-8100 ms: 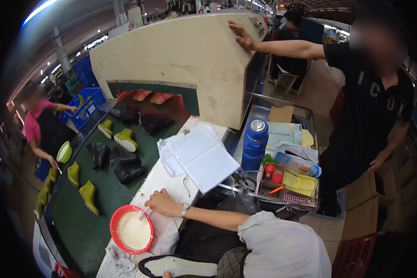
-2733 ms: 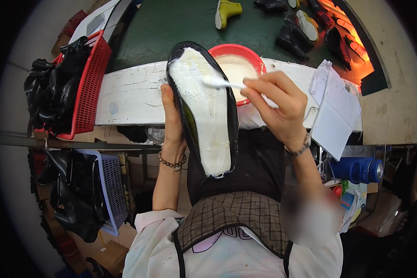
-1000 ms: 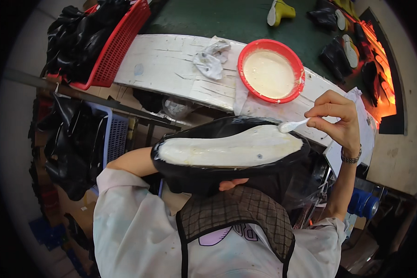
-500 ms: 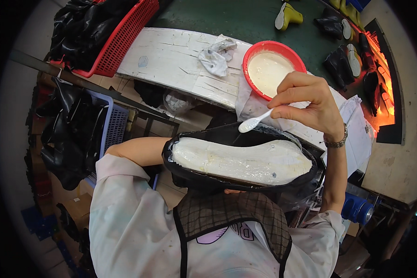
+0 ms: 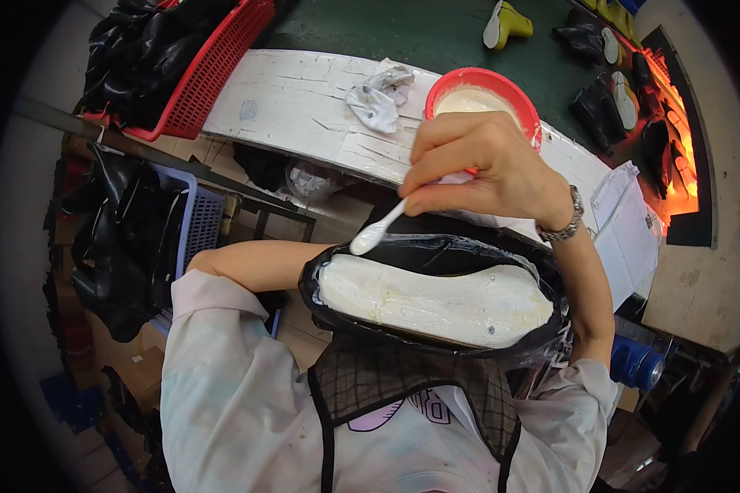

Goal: Apply glue to the bottom and inner lining of shoe uppers and soles using a small brush.

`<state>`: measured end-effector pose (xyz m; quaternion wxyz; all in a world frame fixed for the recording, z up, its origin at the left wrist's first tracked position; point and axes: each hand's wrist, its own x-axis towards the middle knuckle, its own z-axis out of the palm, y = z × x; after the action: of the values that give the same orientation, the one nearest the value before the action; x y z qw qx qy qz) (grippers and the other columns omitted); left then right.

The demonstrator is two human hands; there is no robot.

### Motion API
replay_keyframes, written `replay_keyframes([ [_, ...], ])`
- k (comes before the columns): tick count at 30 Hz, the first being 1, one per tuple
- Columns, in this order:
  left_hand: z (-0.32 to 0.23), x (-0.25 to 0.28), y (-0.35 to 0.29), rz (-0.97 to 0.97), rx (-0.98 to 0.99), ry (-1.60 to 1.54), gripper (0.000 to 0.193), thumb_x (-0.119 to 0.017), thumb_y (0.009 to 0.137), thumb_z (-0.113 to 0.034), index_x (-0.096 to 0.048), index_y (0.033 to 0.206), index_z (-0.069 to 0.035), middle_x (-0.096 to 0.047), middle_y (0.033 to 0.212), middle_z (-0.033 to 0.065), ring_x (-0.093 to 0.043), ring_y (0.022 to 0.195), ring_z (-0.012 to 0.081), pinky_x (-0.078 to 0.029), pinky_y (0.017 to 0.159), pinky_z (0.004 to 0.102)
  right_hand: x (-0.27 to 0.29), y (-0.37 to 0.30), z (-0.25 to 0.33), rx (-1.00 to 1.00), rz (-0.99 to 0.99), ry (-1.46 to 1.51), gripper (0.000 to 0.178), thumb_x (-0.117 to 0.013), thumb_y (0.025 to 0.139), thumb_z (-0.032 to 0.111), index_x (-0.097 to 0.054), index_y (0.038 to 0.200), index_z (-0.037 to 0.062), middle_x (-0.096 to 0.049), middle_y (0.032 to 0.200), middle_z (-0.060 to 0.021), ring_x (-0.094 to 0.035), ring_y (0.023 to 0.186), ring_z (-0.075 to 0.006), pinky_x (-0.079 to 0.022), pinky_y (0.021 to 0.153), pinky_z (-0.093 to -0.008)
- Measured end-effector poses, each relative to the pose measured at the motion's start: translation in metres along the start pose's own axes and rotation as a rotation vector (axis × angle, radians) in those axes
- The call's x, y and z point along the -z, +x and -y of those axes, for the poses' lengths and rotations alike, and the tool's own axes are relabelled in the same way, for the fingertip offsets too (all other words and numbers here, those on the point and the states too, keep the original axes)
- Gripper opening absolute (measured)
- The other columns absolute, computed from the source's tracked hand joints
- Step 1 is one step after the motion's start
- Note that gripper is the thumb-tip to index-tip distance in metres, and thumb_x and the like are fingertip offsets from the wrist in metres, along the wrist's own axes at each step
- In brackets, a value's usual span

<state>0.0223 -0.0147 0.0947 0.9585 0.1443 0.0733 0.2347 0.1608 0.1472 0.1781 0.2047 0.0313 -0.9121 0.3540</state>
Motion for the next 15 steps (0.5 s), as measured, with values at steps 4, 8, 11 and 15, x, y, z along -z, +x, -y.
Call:
replay_keyframes([
  [4,-0.025,-0.011,0.004,-0.346,-0.075,0.157,0.056,-0.040,0.111,-0.044,-0.055,0.136,0.004,-0.065,0.116,0.0113,-0.061,0.095,0.0175,-0.049,0.089,0.0303,0.012,-0.016,0.003,0.068,-0.191,0.001,0.013,-0.081,0.083,0.016,-0.079,0.091,0.0062,-0.066,0.080,-0.0037,-0.062,0.067,-0.0158,-0.044,0.056,-0.0300],
  [8,-0.053,-0.023,-0.018,-0.841,-0.398,0.549,0.057,-0.039,0.111,-0.045,-0.056,0.135,0.004,-0.065,0.117,0.0105,-0.061,0.096,0.0166,-0.049,0.089,0.0299,0.040,-0.071,0.021,-0.326,-0.682,-0.232,0.015,-0.076,0.089,0.005,-0.078,0.103,0.0015,-0.067,0.085,-0.0022,-0.053,0.067,-0.0036,-0.036,0.055,-0.0205],
  [11,-0.069,-0.019,-0.030,-1.030,-0.727,1.069,0.058,-0.036,0.111,-0.049,-0.062,0.119,0.002,-0.062,0.099,0.0011,-0.053,0.088,0.0081,-0.045,0.084,0.0236,0.012,-0.095,0.028,-0.484,-0.766,-0.219,0.014,-0.075,0.090,0.005,-0.079,0.103,0.0029,-0.067,0.084,-0.0010,-0.051,0.065,-0.0026,-0.034,0.054,-0.0198],
  [15,-0.076,-0.006,-0.032,-1.075,-0.846,1.055,0.057,-0.035,0.111,-0.049,-0.061,0.117,0.002,-0.062,0.099,0.0014,-0.054,0.088,0.0079,-0.046,0.084,0.0232,-0.028,-0.105,0.035,-0.631,-0.794,-0.177,0.012,-0.077,0.089,0.007,-0.079,0.100,0.0043,-0.070,0.086,-0.0018,-0.057,0.066,-0.0043,-0.035,0.052,-0.0205],
])
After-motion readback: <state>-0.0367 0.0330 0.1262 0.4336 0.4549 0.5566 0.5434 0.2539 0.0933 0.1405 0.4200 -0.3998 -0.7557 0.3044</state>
